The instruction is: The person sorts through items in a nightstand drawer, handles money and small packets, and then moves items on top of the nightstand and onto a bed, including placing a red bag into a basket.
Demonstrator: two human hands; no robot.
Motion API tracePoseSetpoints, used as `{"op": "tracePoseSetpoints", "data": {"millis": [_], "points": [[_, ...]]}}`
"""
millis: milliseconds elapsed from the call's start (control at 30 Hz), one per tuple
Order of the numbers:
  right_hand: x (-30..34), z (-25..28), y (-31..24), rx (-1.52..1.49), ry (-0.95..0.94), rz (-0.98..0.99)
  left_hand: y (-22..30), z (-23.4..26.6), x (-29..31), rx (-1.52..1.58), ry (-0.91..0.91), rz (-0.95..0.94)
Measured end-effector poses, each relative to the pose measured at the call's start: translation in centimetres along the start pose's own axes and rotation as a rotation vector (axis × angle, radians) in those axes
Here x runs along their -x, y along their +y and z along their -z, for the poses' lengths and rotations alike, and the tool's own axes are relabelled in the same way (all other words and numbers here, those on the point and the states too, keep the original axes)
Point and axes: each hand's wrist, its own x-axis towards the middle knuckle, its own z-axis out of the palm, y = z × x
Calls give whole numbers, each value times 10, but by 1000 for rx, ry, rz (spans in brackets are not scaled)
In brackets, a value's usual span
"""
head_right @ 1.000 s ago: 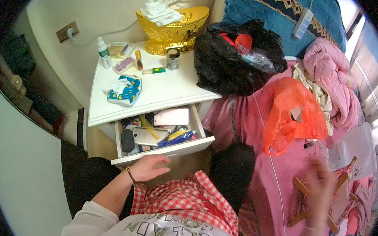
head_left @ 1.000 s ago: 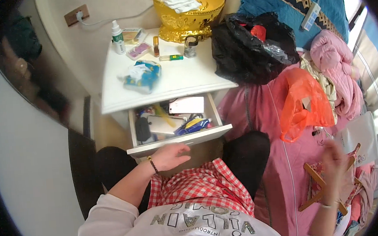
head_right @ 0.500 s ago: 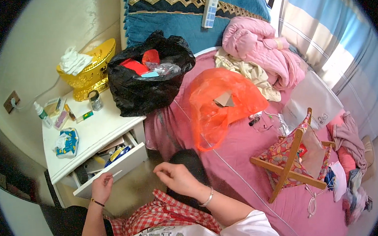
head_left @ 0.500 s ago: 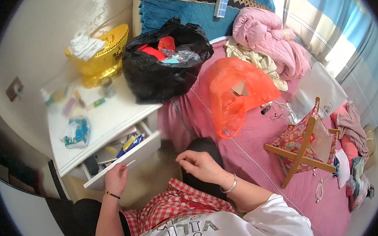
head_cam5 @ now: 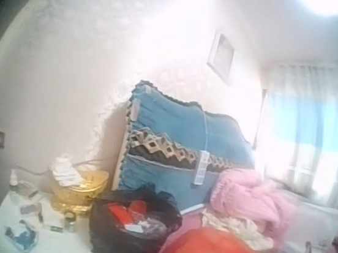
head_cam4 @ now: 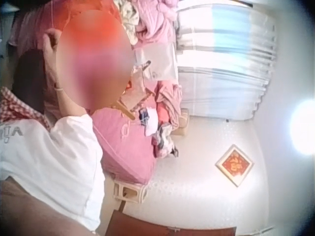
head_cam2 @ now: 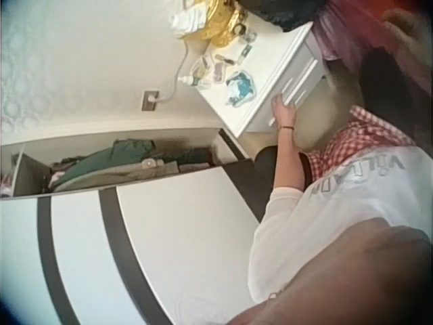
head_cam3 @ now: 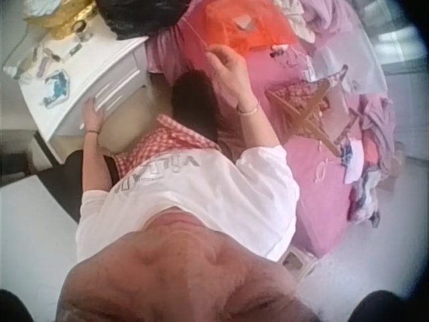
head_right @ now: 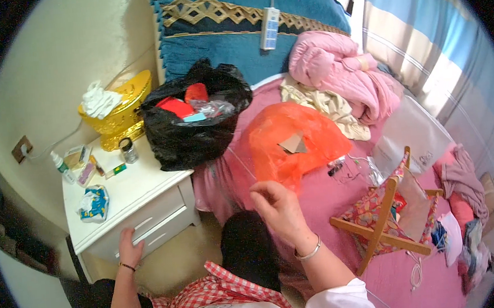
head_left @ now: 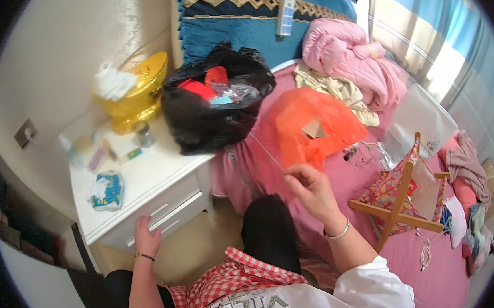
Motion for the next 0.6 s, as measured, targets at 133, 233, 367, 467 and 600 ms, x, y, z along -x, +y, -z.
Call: {"op": "tracePoseSetpoints", "data": {"millis": [133,233,367,467,600], "points": [[1,9,4,190,126,134,3,-8,11,-59,-65,4],[7,1,4,656,74,554,14,-13,14,-15,-143,-21],[-9,9,0,504,112,403,44,0,7,96,-182,-140],[-46,0,-15,373,100,491,73,21,-4,115,-146,-205],[-156,-6,-17,395,263,565,113,42,-24,180,-184,-267]]}}
